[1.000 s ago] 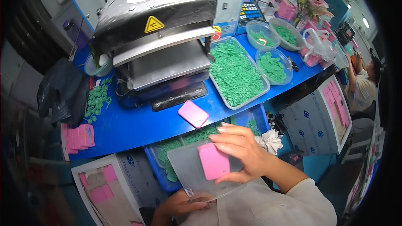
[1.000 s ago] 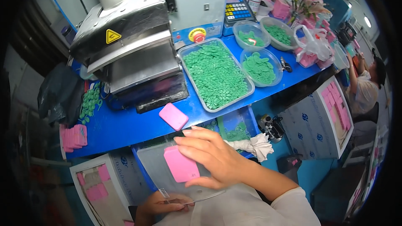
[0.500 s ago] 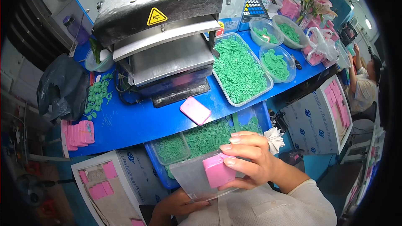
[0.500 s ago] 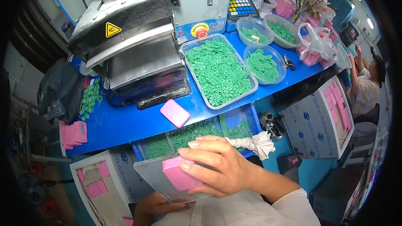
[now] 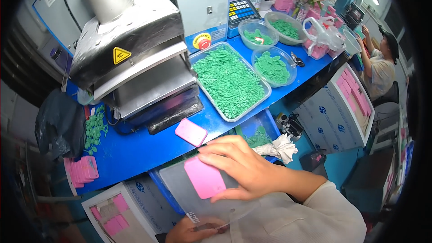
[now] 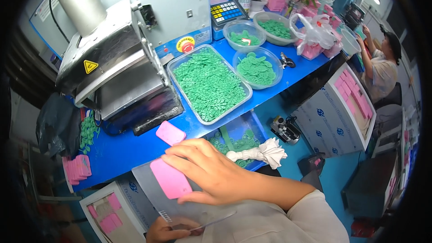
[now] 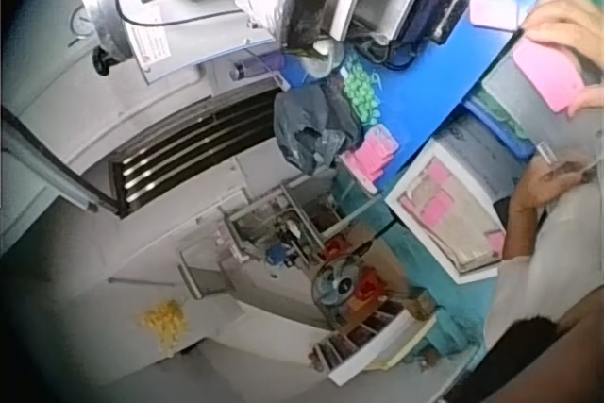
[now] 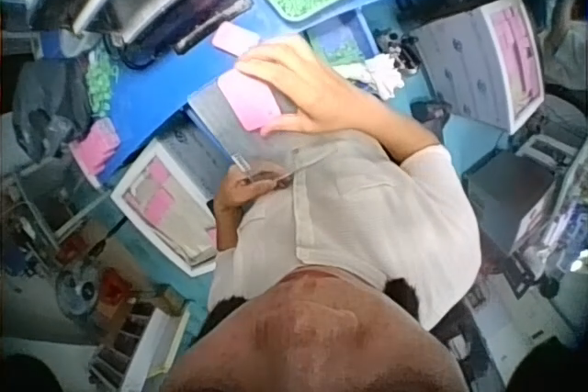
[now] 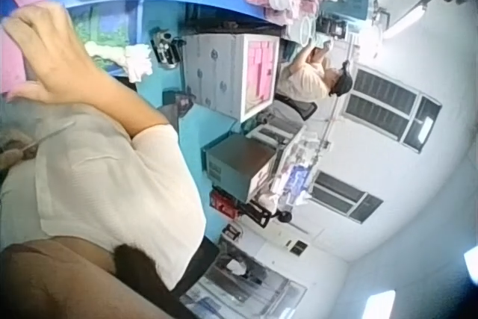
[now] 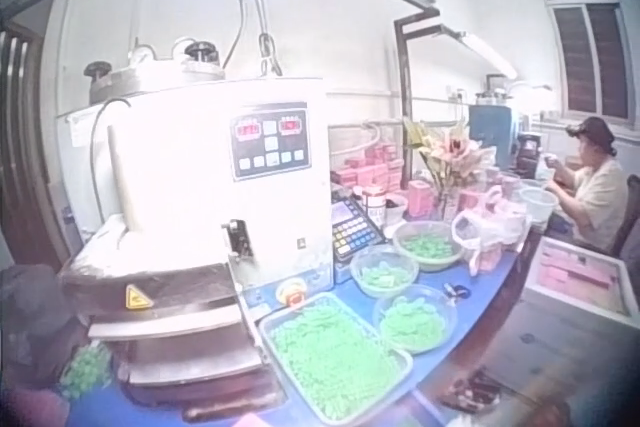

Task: Assembling and placing decorative green elements onto pink soap bars using a pressing machine and manual placement.

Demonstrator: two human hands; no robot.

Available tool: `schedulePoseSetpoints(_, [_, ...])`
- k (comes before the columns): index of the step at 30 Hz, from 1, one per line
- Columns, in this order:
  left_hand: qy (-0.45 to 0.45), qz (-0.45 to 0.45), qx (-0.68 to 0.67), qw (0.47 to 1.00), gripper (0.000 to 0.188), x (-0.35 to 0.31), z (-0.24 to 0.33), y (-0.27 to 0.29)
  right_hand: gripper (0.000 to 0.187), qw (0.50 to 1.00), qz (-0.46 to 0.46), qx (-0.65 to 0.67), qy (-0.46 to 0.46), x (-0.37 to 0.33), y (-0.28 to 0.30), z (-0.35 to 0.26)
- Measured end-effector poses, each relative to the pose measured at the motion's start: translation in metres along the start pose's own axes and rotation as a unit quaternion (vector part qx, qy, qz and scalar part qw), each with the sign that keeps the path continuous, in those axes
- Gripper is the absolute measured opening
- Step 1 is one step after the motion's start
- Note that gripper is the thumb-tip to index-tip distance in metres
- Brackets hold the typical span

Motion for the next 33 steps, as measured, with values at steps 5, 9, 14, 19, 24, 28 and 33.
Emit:
schedulePoseSetpoints(5, [0.018,0.067,-0.125,0.99,0.037,-0.013,0.024,0.012,0.088,0.992,0.025,0.116,-0.045,0.02,0.011,0.001])
schedulePoseSetpoints(9, [-0.069,0.078,-0.235,0.966,0.039,-0.014,0.072,0.018,0.082,0.996,-0.005,0.081,0.031,0.02,0.03,-0.018])
schedulePoseSetpoints(14, [-0.189,0.022,-0.234,0.953,0.033,0.001,0.102,0.032,0.066,0.996,-0.007,0.036,0.082,0.004,0.039,-0.035])
schedulePoseSetpoints(19, [-0.187,0.031,-0.231,0.954,0.039,0.016,0.108,0.038,0.05,0.992,0.038,-0.046,0.11,0.008,0.034,-0.024])
schedulePoseSetpoints(24, [-0.198,0.026,-0.251,0.947,0.041,0.026,0.105,0.047,0.044,0.987,0.06,-0.081,0.123,0.013,0.031,-0.016])
schedulePoseSetpoints(28, [-0.23,0.022,-0.278,0.933,0.044,0.037,0.113,0.053,0.041,0.978,0.074,-0.119,0.157,0.027,0.026,-0.009])
schedulePoseSetpoints(33, [-0.256,0.173,-0.113,0.944,0.05,0.066,0.11,0.065,0.04,0.964,0.119,-0.168,0.17,0.051,0.017,0.021])
Point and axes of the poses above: each hand's wrist, its own x-axis towards the middle knuckle, its own y-axis out of the back of the hand, z = x × y, the point moved 7 cm from there along x, towards the middle knuckle, and after that the axes turned 15 degrees about z, right-handed, at the moved point
